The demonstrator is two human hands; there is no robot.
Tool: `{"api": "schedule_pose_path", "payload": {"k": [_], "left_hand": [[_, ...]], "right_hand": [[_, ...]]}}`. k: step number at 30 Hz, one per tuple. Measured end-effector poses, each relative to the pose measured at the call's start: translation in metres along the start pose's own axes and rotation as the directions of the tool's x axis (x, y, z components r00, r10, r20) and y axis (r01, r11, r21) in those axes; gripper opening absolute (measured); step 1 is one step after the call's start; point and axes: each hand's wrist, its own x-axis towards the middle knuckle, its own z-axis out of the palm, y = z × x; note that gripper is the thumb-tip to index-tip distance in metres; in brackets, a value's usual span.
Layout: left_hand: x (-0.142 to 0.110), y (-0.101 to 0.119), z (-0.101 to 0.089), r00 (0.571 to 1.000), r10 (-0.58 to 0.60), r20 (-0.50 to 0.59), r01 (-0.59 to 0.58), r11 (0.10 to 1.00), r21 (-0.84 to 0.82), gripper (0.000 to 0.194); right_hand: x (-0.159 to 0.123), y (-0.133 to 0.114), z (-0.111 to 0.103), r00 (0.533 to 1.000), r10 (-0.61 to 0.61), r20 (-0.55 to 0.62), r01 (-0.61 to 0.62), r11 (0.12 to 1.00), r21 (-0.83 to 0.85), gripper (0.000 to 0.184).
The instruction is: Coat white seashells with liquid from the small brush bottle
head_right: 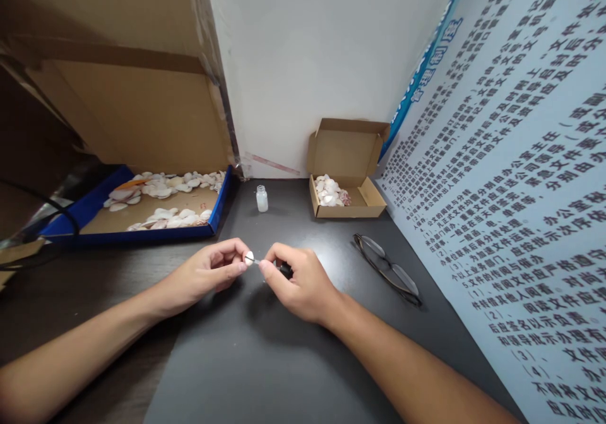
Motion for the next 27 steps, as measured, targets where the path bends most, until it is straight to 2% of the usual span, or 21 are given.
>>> {"api": "schedule_pose_path", "payload": {"k": [3,8,15,27], "left_hand": [[0.0001,0.0008,-0.0001,1.000,-0.001,-0.002,0.001,1.000,0.009,0.030],[0.0000,-0.0004,-0.0006,1.000,0.003,0.010,-0.003,1.000,-0.001,0.028],[0.0000,0.0006,0.0001,1.000,0.006,0.004,-0.006,1.000,-0.014,0.028],[-0.0010,0.0008,0.0015,0.999,0.031,-0.031,-0.030,0.999,0.016,0.028]], "right_hand": [[0.0013,0.0009,0.0004,0.998,0.032,-0.045,-0.034,0.999,-0.035,0.023],[0.0009,-0.0004,-0.0001,0.999,0.014,0.039,-0.013,0.999,-0.029,0.023],[0.0008,0.0005,0.0007,0.998,0.024,-0.052,-0.027,0.999,-0.041,0.023],[0.0010,0.0018,0.0030,0.997,0.023,-0.071,-0.027,0.998,-0.054,0.025]]}}
